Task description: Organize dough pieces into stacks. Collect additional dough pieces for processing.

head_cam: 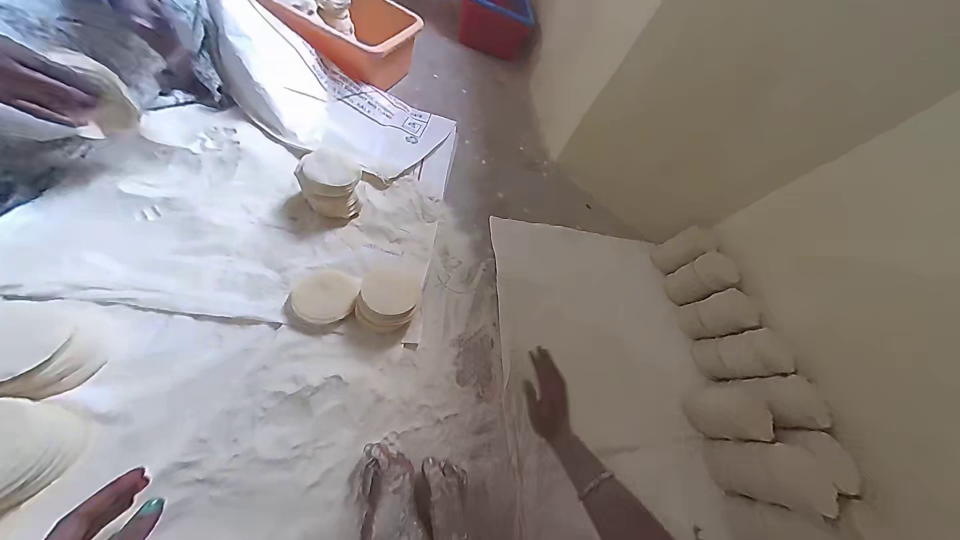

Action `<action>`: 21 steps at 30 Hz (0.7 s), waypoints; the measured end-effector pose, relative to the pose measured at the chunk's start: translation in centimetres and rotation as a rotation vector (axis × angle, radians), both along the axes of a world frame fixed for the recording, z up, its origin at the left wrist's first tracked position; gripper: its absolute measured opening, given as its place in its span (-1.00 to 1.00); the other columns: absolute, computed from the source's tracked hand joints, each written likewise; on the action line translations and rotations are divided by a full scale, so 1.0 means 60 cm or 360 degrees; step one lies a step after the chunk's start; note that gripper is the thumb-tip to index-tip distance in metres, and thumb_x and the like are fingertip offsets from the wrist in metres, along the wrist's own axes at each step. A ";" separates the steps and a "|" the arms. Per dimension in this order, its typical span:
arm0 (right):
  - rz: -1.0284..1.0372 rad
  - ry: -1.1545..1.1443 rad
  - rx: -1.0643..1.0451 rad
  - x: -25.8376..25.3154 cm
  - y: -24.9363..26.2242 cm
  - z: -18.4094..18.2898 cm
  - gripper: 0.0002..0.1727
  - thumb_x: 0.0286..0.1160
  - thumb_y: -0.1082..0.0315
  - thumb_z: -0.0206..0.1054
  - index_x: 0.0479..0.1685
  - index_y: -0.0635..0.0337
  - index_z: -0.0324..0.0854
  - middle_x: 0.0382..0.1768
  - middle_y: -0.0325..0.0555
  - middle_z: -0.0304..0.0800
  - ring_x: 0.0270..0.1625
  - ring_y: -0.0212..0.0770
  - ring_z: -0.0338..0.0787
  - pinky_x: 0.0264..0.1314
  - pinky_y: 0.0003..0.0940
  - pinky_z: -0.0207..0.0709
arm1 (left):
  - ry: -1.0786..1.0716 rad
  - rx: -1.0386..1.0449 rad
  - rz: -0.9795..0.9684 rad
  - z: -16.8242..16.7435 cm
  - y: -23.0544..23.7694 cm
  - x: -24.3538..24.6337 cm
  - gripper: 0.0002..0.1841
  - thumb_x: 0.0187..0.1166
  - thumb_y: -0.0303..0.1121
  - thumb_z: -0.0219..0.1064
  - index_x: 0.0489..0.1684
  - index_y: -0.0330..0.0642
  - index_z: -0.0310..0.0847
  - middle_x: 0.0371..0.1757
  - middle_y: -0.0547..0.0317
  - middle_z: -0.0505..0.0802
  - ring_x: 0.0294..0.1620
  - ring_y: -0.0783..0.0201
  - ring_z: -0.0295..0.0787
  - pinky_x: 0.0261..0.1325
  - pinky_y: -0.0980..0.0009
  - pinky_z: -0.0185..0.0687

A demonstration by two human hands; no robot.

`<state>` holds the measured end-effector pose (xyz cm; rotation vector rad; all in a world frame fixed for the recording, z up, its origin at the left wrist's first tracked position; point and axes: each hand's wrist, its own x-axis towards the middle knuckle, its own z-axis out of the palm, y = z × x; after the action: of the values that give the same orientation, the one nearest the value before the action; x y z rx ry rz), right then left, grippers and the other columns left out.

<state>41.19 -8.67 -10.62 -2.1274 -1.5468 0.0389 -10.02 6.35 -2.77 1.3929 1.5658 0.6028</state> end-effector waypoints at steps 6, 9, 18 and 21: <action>-0.0118 -0.0176 -0.0787 -0.049 -0.145 -0.056 -0.06 0.54 -0.13 0.15 0.77 0.44 0.16 0.77 0.45 0.07 0.83 0.42 0.04 0.84 0.35 -0.18 | -0.0050 0.0104 -0.0037 0.021 -0.005 0.030 -0.34 0.55 -0.27 0.26 0.62 -0.48 0.26 0.59 -0.48 0.44 0.64 -0.21 0.32 0.54 -0.13 0.30; 0.0274 0.0551 -0.0503 -0.208 -0.107 -0.017 -0.21 0.70 0.13 0.05 0.75 0.60 0.03 0.76 0.46 0.11 0.83 0.18 0.19 0.87 0.05 -0.01 | -0.0281 0.0079 0.0107 0.017 -0.019 0.040 -0.30 0.53 -0.22 0.25 0.65 -0.43 0.23 0.57 -0.41 0.49 0.59 -0.18 0.40 0.50 -0.13 0.35; 0.0082 0.1587 -0.0304 -0.284 0.215 0.221 -0.44 0.81 0.35 -0.09 0.70 0.46 0.20 0.64 0.27 0.41 0.60 0.07 0.53 0.56 -0.07 0.47 | -0.1143 0.0024 0.0203 0.097 -0.022 0.002 -0.05 0.64 0.20 -0.03 0.89 -0.19 -0.38 0.77 -0.13 0.33 0.63 -0.11 0.45 0.33 -0.08 0.62; 0.0359 0.0754 -0.0851 -0.341 0.312 0.213 -0.43 0.76 0.42 0.13 0.72 0.41 0.22 0.67 0.37 0.33 0.70 0.20 0.41 0.76 -0.01 0.23 | -0.0189 0.0211 -0.0139 0.093 -0.047 -0.002 -0.15 0.46 -0.17 0.47 0.72 -0.43 0.20 0.64 -0.40 0.47 0.66 -0.35 0.35 0.66 -0.22 0.23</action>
<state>20.74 10.04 2.14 -2.0794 -1.5805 1.0591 -10.15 3.56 2.82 1.4881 1.3851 0.7338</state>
